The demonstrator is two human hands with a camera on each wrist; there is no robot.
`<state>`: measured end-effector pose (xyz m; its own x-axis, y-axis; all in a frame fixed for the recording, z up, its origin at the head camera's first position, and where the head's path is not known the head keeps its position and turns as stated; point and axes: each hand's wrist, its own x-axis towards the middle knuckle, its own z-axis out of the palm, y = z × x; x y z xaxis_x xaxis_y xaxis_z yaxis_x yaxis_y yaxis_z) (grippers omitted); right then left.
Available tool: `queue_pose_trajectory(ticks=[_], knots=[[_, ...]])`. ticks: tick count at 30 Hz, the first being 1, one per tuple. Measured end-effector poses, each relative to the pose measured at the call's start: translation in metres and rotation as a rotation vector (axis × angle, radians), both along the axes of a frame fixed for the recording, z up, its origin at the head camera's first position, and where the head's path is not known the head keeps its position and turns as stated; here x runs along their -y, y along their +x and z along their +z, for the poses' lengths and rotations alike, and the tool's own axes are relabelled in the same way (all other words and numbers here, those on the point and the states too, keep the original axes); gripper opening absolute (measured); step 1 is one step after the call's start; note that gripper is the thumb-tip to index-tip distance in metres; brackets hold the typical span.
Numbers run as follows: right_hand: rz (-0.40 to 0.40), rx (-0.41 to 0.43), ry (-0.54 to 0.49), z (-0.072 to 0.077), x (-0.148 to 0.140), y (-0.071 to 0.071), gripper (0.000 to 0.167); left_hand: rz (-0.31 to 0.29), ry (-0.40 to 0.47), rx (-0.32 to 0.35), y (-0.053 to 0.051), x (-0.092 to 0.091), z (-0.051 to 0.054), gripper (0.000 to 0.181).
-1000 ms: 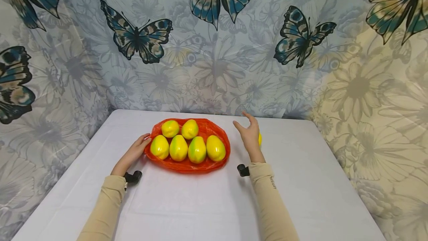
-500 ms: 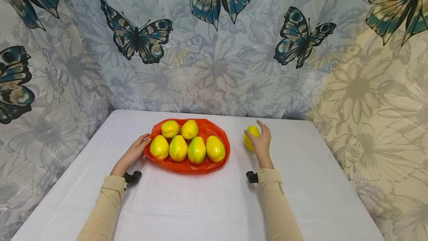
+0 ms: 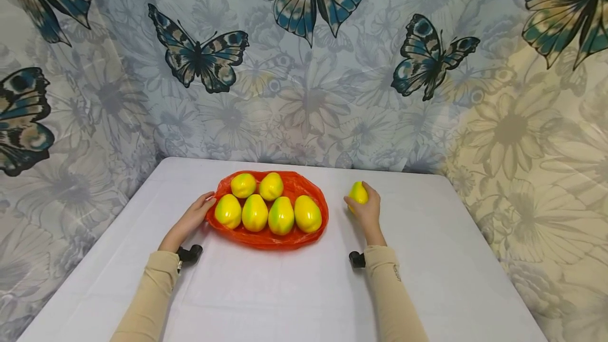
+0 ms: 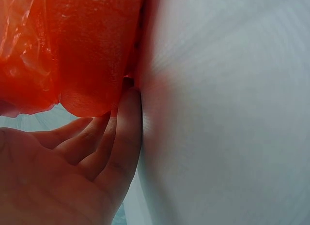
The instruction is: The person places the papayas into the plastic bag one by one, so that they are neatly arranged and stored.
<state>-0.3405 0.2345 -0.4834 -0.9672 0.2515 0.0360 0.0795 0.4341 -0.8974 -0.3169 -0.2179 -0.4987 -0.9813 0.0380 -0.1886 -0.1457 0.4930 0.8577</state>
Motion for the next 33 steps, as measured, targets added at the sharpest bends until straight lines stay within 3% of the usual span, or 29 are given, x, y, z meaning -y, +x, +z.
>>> queue_pose_trajectory(ticks=[16, 23, 33], knots=[[-0.019, 0.008, -0.002, 0.001, 0.001, 0.003, 0.07, -0.002, 0.01, -0.012, 0.0, -0.001, 0.0, 0.063], [-0.028, -0.003, -0.016, 0.01, 0.009, -0.003, 0.071, -0.008, 0.005, -0.02, -0.001, 0.0, -0.001, 0.062], [0.041, -0.031, -0.031, 0.03, 0.031, -0.01, 0.072, -0.011, 0.007, -0.023, -0.001, 0.001, -0.002, 0.063]])
